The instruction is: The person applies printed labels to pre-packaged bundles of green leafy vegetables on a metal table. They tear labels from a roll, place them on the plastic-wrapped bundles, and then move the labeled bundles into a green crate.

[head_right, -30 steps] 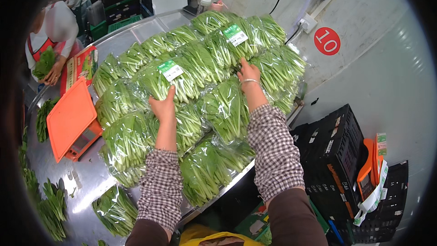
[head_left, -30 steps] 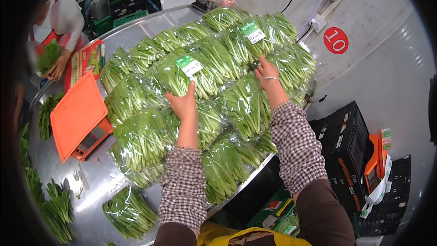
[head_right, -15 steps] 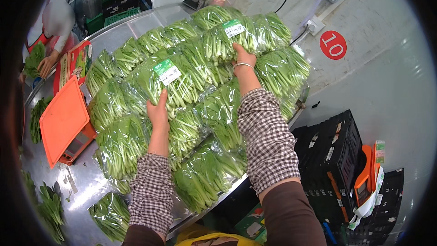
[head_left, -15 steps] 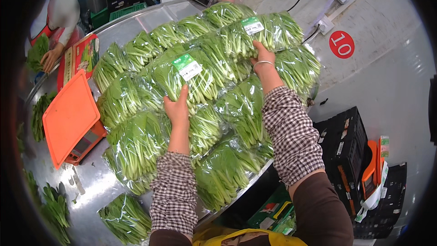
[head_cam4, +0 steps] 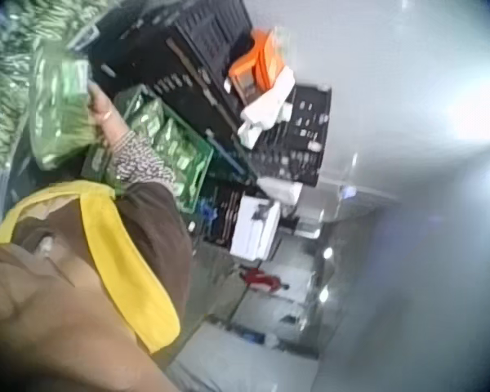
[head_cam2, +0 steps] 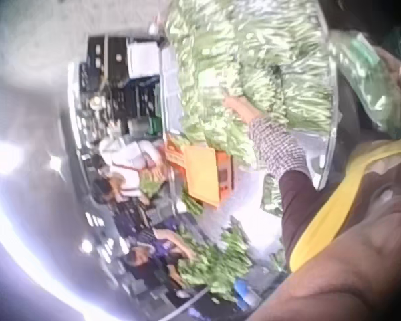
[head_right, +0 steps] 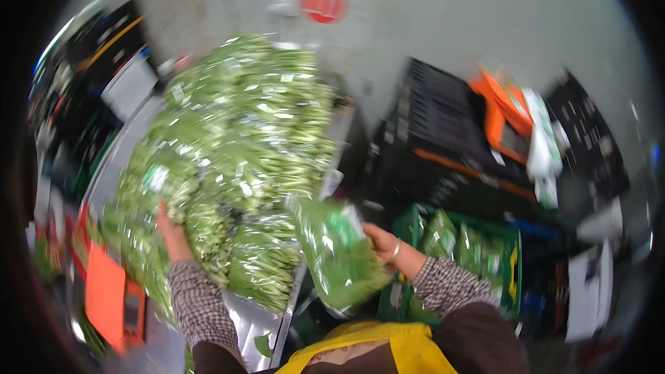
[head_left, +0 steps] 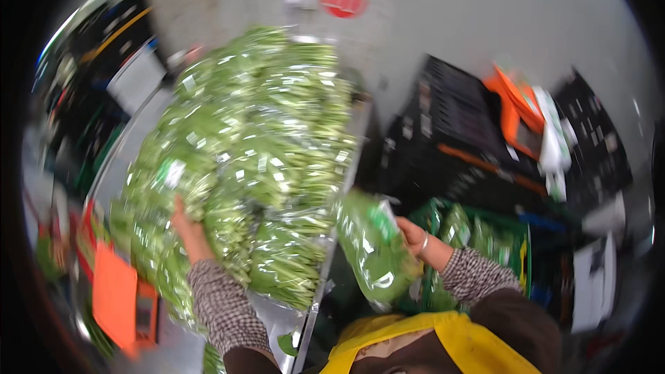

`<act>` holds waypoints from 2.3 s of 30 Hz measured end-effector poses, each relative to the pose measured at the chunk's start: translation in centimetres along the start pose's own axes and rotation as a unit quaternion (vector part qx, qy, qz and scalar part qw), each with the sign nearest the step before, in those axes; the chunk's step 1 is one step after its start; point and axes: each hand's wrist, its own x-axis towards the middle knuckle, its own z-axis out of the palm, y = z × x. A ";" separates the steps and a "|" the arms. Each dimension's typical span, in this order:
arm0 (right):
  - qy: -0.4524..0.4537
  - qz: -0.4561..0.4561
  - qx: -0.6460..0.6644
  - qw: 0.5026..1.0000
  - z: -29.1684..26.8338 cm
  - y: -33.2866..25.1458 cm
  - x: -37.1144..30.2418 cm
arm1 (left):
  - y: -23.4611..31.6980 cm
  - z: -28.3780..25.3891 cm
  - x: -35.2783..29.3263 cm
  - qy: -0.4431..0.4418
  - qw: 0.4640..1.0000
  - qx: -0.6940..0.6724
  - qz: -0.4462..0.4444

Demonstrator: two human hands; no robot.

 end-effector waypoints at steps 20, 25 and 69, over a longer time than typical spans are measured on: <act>0.551 -0.225 -0.686 0.418 -30.5 -6.3 -50.9 | -15.4 1.8 -50.5 -0.436 0.865 -0.127 -0.215; 0.471 -0.034 -0.793 0.384 -31.8 -0.9 -50.7 | -27.1 7.9 -66.5 -0.375 0.835 -0.062 -0.398; 0.526 -0.023 -0.737 0.425 -34.6 -5.7 -51.0 | -46.8 13.3 -59.4 -0.442 0.304 0.765 0.356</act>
